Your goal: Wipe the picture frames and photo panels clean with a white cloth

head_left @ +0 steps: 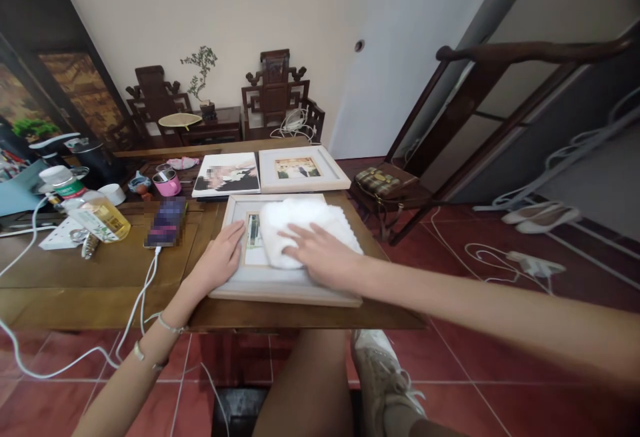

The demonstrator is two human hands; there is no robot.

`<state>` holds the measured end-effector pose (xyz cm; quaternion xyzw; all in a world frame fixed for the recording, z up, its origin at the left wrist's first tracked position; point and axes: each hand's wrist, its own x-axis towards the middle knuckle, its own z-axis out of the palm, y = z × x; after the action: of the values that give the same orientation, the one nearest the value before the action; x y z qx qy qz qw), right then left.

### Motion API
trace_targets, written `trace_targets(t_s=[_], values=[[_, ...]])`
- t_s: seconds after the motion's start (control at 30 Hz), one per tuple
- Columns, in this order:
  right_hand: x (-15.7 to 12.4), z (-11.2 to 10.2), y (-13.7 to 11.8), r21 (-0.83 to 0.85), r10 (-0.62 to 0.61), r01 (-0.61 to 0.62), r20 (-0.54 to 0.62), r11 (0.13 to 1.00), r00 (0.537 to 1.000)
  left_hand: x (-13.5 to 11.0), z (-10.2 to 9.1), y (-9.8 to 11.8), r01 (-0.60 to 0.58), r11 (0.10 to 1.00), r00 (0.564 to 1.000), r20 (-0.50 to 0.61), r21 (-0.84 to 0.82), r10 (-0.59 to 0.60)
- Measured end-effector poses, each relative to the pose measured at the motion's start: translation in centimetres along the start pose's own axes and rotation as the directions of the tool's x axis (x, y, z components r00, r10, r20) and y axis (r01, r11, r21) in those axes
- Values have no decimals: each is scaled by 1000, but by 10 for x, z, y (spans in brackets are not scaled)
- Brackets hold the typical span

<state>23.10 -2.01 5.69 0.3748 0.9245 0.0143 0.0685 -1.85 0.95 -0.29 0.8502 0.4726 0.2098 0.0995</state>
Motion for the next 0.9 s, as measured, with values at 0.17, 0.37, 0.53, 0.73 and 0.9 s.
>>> trace_targets(t_s=[0.17,0.37,0.53,0.73,0.9], values=[[25,5,51,-174,106,-108,-26,979,994,-3,1,-1,-16,1000,1000,-17,-16,15],[14,-7,3,-56,106,-101,84,993,991,-6,4,-2,-29,997,994,-104,-69,21],[-14,-32,-66,151,-69,48,138,987,988,-7,-2,4,-48,994,995,-97,-102,38],[-11,-19,-51,180,-143,133,42,975,989,-4,-5,6,-70,990,994,-87,-122,59],[20,1,25,-74,-15,13,-32,997,999,-6,-2,2,-60,992,994,-100,-114,49]])
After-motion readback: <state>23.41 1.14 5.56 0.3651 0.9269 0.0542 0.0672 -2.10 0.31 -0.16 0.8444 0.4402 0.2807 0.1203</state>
